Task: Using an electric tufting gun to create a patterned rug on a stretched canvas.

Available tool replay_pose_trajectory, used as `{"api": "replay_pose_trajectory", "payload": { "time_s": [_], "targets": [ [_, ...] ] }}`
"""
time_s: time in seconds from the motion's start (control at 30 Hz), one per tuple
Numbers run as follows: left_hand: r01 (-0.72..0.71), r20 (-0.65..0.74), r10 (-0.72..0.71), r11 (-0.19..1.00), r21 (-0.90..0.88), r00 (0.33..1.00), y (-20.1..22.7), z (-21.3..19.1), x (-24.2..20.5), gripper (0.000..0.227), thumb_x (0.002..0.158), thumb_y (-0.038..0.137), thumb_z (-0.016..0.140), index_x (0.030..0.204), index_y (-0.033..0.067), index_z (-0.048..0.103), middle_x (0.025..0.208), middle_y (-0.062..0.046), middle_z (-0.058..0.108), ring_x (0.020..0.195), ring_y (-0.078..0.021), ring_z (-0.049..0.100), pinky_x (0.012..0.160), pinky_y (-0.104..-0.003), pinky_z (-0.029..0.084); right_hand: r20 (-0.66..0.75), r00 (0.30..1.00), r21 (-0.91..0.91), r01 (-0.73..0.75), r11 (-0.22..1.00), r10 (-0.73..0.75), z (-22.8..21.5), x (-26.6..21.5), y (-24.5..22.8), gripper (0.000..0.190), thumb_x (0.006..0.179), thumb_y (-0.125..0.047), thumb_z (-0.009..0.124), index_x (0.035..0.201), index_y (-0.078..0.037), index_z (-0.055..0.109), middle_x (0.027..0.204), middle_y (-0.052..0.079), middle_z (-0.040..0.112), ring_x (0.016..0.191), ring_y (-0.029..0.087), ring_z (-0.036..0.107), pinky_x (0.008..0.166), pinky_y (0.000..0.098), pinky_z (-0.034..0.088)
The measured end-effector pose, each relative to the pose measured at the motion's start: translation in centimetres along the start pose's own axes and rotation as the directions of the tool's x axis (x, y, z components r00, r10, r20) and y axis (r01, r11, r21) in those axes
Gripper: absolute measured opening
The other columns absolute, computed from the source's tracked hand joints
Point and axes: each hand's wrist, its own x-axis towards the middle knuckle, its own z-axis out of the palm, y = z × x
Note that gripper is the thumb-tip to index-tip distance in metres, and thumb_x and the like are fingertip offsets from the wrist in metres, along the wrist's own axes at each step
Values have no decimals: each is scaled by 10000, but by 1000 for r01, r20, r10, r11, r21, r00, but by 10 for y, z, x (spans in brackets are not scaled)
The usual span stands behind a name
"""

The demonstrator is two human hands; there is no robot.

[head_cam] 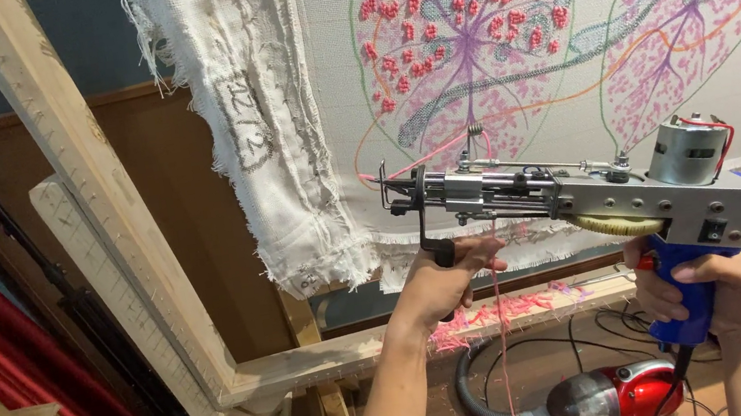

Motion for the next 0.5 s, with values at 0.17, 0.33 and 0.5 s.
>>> {"api": "replay_pose_trajectory", "payload": {
  "time_s": [0.17,0.33,0.5],
  "targets": [
    [62,-39,-60,997,52,997,21,2,-14,362,746,380,618,979,116,701,798,-69,711,339,-50,364,336,-174,308,-15,997,-42,-82,996,82,-1,0,-1,436,682,-81,553,1024,188,523,524,86,479,376,133,418,387,264,337],
    [17,-11,-17,1000,-18,1000,12,-2,-12,282,798,297,616,996,113,695,827,-85,707,353,-46,366,347,-165,317,0,1000,-21,-11,1000,11,4,2,0,479,675,-48,568,1094,170,489,834,231,627,417,116,450,382,253,386],
    [36,-37,-36,999,14,999,18,0,-13,250,796,275,620,972,116,700,875,-81,717,508,-55,556,370,-170,374,-31,999,-34,22,999,-23,12,2,-2,511,658,-40,560,1127,144,475,884,245,621,424,121,447,375,248,376]
  ]
}}
